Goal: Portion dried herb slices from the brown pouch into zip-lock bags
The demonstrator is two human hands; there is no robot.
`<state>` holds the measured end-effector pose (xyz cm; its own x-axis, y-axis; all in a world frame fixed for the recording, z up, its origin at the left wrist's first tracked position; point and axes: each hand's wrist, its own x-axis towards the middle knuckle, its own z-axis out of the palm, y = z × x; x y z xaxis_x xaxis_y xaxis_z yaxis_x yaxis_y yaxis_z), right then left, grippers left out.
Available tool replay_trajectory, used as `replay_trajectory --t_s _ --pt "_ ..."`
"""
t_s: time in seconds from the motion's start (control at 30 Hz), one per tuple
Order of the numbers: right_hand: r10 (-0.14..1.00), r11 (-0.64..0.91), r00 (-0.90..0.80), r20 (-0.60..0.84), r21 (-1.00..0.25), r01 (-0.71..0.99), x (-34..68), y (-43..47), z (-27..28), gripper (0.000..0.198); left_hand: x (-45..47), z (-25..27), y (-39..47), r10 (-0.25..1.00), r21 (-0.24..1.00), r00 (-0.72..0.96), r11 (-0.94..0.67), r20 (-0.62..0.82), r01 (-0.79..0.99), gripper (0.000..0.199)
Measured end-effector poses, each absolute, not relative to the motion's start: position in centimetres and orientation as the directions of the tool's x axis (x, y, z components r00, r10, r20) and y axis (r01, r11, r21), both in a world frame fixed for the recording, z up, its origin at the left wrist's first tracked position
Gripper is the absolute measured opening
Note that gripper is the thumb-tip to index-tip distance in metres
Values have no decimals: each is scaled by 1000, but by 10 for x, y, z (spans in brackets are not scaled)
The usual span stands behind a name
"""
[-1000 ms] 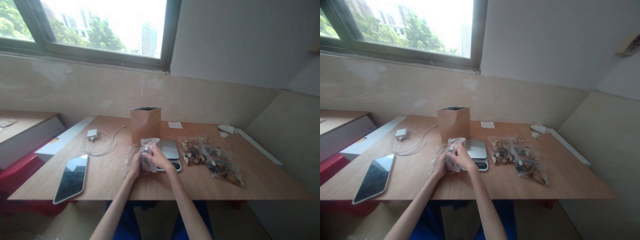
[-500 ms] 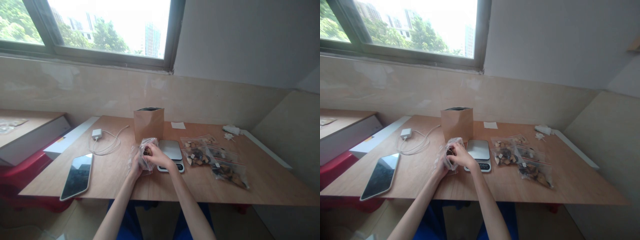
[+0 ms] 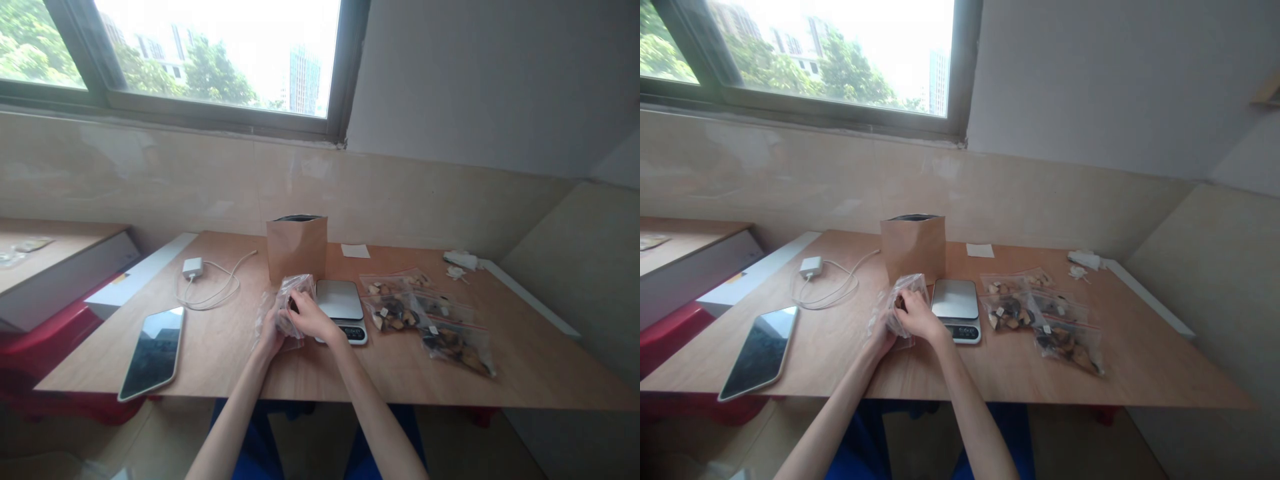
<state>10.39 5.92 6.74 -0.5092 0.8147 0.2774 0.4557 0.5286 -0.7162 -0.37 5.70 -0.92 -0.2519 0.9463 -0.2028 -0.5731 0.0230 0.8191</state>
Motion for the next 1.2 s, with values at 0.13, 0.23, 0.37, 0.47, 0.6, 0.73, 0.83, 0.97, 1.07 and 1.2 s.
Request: replay_trajectory --t_s 0.13,0.23,0.37,0.47,0.6,0.73,0.83,0.97,1.07,1.2 --pt "851 468 -429 305 -810 353 100 58 69 22 -5 -12 60 950 749 -204 45 -238 -661 16" --pt "873 434 -358 331 -861 264 97 61 70 22 -5 -14 63 962 694 -192 -5 -192 -720 18" --pt "892 413 -296 341 -881 231 95 65 65 22 -5 -17 67 967 664 -200 -47 -156 -747 21" --pt "880 439 -313 357 -863 251 95 67 63 22 -4 -18 67 967 647 -197 -47 -162 -761 20" --pt "857 484 -388 339 -788 380 95 67 63 15 -3 -18 66 960 644 -200 -28 -195 -764 18" --pt "865 459 -424 266 -760 460 92 67 60 18 -3 -22 66 956 686 -219 -25 -196 -727 17" --pt "882 429 -411 233 -757 493 90 68 54 23 -4 -28 67 959 701 -210 -19 -188 -713 19" --pt "894 394 -407 188 -763 512 93 70 51 20 -7 -35 68 955 703 -207 2 -213 -711 18" --pt "896 382 -407 176 -771 509 94 70 52 23 -7 -34 68 957 699 -200 2 -208 -715 18" --pt "888 425 -386 249 -766 482 92 68 49 24 -5 -28 68 964 680 -174 8 -200 -733 20"
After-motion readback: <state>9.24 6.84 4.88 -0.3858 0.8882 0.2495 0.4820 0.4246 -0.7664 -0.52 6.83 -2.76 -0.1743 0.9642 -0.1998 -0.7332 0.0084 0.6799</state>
